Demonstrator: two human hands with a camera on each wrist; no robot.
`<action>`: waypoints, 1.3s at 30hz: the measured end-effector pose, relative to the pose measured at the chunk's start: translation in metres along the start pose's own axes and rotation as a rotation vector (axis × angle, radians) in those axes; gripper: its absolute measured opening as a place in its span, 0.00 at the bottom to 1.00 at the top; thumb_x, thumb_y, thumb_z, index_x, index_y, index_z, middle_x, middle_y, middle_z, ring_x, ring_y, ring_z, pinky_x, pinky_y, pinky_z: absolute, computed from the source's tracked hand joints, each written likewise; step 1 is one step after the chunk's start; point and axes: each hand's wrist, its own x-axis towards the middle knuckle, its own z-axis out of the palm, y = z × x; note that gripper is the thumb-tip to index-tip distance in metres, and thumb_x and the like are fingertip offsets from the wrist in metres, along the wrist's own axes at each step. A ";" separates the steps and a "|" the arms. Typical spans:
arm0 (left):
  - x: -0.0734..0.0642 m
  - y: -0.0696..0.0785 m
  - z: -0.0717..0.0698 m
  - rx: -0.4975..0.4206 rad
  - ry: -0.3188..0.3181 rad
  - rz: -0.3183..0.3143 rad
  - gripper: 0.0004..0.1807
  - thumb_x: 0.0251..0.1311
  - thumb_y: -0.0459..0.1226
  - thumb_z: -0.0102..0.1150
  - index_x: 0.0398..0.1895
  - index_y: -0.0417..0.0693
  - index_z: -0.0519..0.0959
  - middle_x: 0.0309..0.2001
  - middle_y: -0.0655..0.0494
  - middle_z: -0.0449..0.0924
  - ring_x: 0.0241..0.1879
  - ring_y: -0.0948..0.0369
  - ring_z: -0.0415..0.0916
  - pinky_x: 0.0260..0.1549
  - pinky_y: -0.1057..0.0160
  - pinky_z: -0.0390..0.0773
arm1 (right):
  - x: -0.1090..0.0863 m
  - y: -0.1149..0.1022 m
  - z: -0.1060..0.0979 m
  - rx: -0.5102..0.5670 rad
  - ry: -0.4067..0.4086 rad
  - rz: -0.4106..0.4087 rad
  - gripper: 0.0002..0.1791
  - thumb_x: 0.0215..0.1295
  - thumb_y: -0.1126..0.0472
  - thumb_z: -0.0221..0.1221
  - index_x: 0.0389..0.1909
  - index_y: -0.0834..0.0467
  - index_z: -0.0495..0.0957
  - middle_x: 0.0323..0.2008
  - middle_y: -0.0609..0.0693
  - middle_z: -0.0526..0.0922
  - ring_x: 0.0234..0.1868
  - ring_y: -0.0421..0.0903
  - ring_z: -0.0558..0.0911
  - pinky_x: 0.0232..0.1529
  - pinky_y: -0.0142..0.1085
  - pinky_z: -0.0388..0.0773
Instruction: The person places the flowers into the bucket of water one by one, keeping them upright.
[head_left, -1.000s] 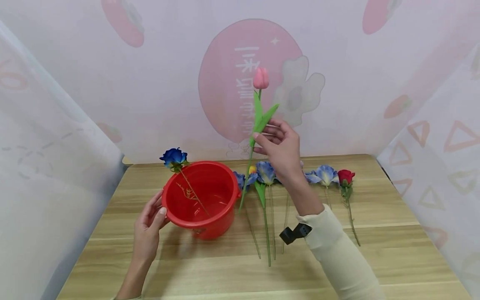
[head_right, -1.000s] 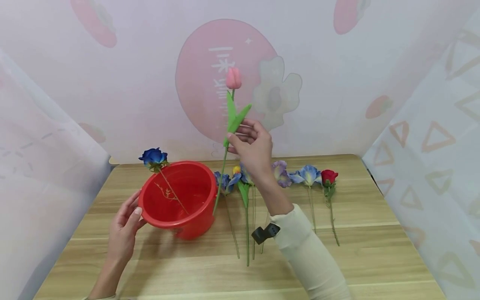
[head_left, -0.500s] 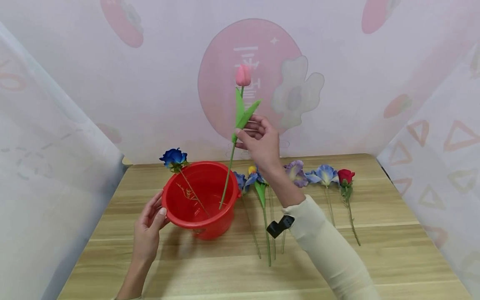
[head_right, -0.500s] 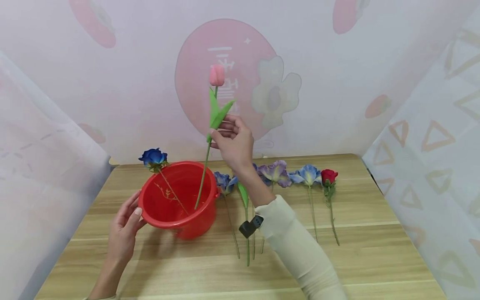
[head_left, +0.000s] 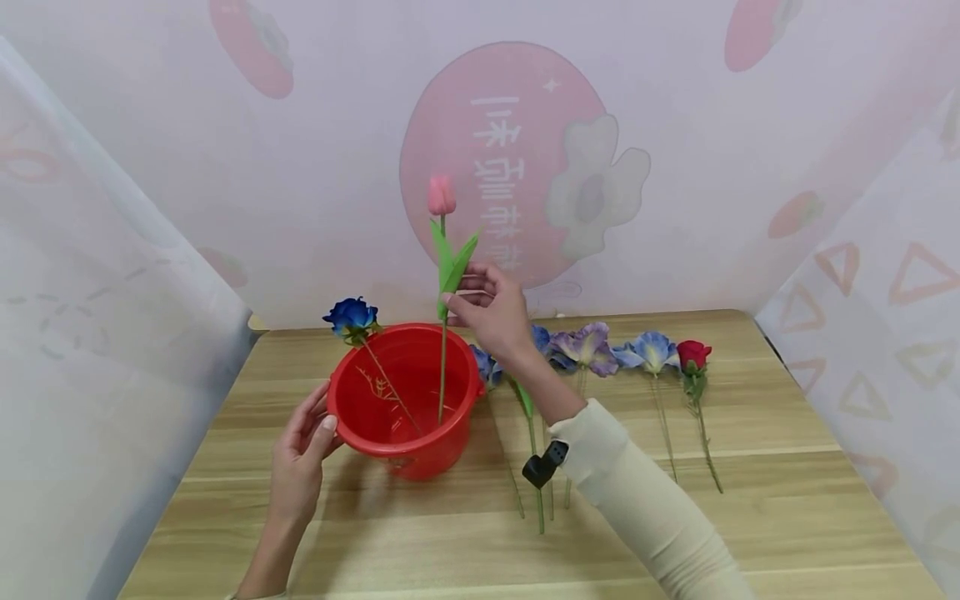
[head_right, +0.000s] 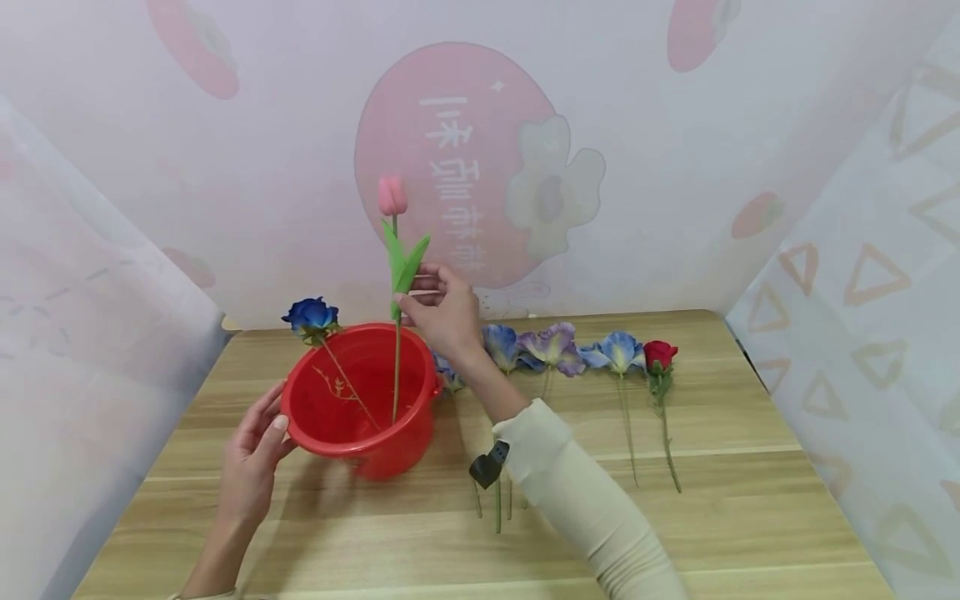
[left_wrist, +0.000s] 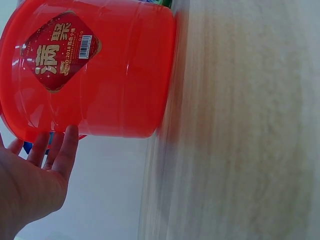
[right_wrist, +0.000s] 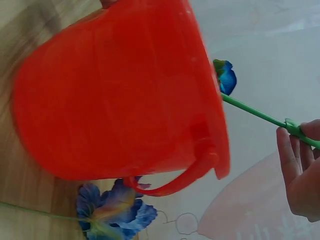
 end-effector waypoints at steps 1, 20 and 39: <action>0.000 0.000 0.000 0.000 0.001 0.000 0.27 0.82 0.34 0.52 0.80 0.48 0.69 0.68 0.63 0.80 0.61 0.67 0.84 0.48 0.71 0.88 | 0.000 0.003 0.001 -0.017 -0.005 0.007 0.20 0.70 0.71 0.68 0.61 0.64 0.78 0.52 0.63 0.86 0.44 0.45 0.89 0.45 0.45 0.93; 0.001 0.000 0.002 0.011 0.001 -0.011 0.27 0.82 0.35 0.52 0.81 0.50 0.69 0.67 0.64 0.80 0.60 0.69 0.84 0.49 0.71 0.88 | -0.003 0.030 0.020 -0.164 -0.077 0.098 0.20 0.68 0.71 0.69 0.59 0.62 0.81 0.51 0.63 0.89 0.45 0.53 0.92 0.46 0.57 0.91; -0.001 0.002 0.001 0.009 0.020 -0.039 0.27 0.82 0.37 0.53 0.81 0.51 0.69 0.69 0.62 0.79 0.60 0.69 0.83 0.49 0.71 0.88 | 0.000 0.039 0.060 -0.435 -0.116 0.176 0.18 0.70 0.66 0.70 0.59 0.59 0.81 0.48 0.57 0.91 0.35 0.51 0.93 0.33 0.34 0.90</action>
